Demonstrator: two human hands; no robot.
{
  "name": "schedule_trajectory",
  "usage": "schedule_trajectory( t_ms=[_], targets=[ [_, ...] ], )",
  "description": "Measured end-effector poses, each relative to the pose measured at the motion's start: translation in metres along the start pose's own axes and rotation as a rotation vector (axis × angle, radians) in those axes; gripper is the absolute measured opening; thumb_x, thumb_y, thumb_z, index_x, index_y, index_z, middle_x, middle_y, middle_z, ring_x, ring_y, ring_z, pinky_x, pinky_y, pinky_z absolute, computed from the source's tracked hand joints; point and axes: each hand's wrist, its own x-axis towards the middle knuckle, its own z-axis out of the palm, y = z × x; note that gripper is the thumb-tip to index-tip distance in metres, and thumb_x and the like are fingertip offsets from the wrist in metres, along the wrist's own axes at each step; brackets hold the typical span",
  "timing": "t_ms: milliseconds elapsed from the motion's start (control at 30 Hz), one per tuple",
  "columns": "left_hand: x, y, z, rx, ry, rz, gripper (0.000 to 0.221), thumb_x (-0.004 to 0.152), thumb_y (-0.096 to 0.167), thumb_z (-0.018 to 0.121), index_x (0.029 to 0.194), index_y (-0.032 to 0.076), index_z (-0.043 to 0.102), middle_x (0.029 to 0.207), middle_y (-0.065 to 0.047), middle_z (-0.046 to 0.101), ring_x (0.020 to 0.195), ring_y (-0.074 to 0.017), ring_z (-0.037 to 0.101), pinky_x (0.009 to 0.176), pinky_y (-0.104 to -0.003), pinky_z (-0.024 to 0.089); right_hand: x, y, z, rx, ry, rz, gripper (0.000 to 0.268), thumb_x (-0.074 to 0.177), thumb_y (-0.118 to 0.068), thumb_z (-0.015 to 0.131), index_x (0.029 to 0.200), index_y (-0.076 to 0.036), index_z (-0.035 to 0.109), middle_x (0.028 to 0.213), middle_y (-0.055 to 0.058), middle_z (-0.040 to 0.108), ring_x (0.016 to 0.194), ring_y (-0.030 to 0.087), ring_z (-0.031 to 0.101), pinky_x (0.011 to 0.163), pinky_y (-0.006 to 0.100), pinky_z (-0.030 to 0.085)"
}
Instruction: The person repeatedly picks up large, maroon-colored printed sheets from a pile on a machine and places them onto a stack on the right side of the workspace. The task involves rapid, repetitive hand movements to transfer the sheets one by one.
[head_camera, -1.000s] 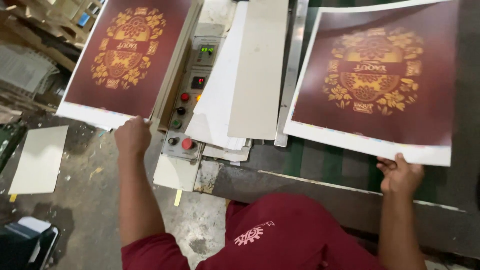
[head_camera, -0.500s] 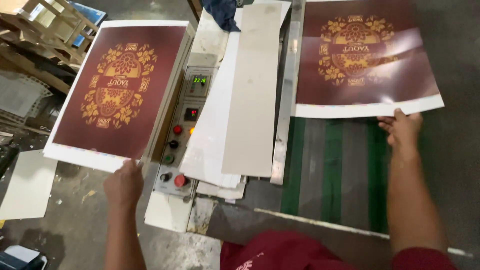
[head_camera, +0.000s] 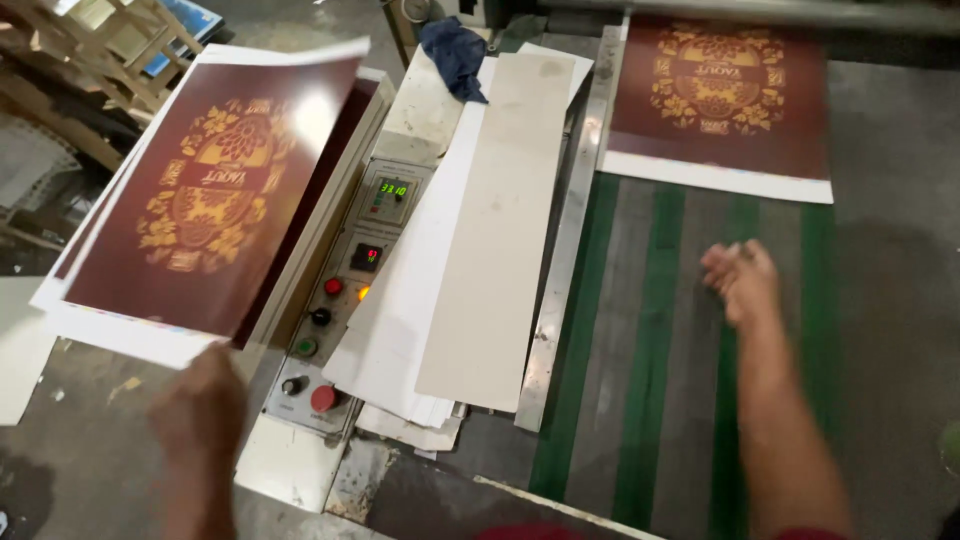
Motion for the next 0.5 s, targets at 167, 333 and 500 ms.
schedule_trajectory(
  t_ms=[167, 333, 500],
  targets=[
    [-0.013, 0.116, -0.005, -0.469, 0.22, 0.313, 0.014, 0.086, 0.003, 0.056, 0.075, 0.011, 0.052, 0.063, -0.011, 0.052, 0.057, -0.0294, 0.058, 0.055, -0.046, 0.047, -0.203, -0.004, 0.139, -0.129, -0.11, 0.155, 0.05, 0.097, -0.023, 0.063, 0.144, -0.01, 0.049, 0.109, 0.013, 0.073, 0.081, 0.02, 0.071, 0.063, 0.03, 0.055],
    [-0.038, 0.26, -0.069, -1.261, 0.078, 0.69, 0.015, 0.079, 0.015, 0.071, 0.086, 0.011, 0.058, 0.079, -0.009, 0.062, 0.071, -0.0307, 0.064, 0.063, -0.045, 0.05, -0.337, 0.01, 0.236, -0.239, -0.914, -0.182, 0.058, 0.093, -0.019, 0.072, 0.139, 0.002, 0.043, 0.121, 0.014, 0.062, 0.104, 0.029, 0.065, 0.086, 0.041, 0.053],
    [-0.061, 0.313, -0.085, -0.99, 0.065, 0.735, 0.022, 0.083, 0.022, 0.076, 0.09, 0.008, 0.061, 0.086, -0.012, 0.065, 0.079, -0.0322, 0.067, 0.07, -0.045, 0.051, -0.335, 0.096, 0.162, -0.9, -0.484, -0.396, 0.023, 0.1, -0.021, 0.064, 0.119, -0.006, 0.062, 0.102, 0.008, 0.07, 0.089, 0.029, 0.07, 0.077, 0.042, 0.057]
  ],
)
